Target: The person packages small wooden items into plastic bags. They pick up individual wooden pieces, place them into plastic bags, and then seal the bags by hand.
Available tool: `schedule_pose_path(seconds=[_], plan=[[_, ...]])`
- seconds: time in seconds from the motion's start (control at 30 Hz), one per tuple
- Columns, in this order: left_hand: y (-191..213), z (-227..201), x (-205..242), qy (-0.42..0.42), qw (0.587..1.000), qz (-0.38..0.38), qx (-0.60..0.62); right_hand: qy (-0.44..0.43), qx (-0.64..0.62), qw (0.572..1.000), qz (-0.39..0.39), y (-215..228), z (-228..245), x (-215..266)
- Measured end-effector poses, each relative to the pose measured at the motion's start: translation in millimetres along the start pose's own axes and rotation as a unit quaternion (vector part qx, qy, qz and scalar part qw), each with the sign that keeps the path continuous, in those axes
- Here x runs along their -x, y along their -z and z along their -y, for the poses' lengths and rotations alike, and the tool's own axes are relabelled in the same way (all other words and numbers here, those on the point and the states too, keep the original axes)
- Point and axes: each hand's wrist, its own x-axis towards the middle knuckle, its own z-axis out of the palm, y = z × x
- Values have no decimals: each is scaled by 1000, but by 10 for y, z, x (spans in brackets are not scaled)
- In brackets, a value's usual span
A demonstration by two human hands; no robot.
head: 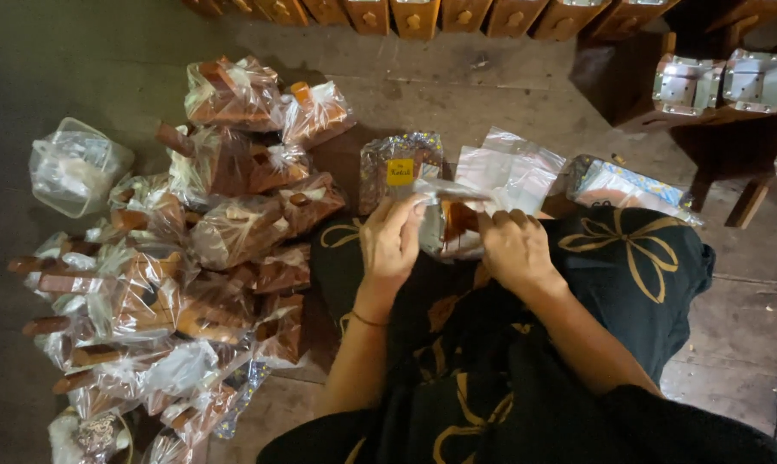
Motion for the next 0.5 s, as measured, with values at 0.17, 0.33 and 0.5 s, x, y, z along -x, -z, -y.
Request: schedule_pose_path(seconds=[0.17, 0.33, 0.5], plan=[[-207, -384, 77, -60, 995, 65, 38, -90, -79, 987, 103, -266, -67, 78], [-473, -334, 527, 41, 987, -120, 104, -219, -278, 922, 159, -271, -225, 37], [-733, -258, 567, 439, 841, -16, 317, -237, -425, 872, 38, 77, -199, -77]])
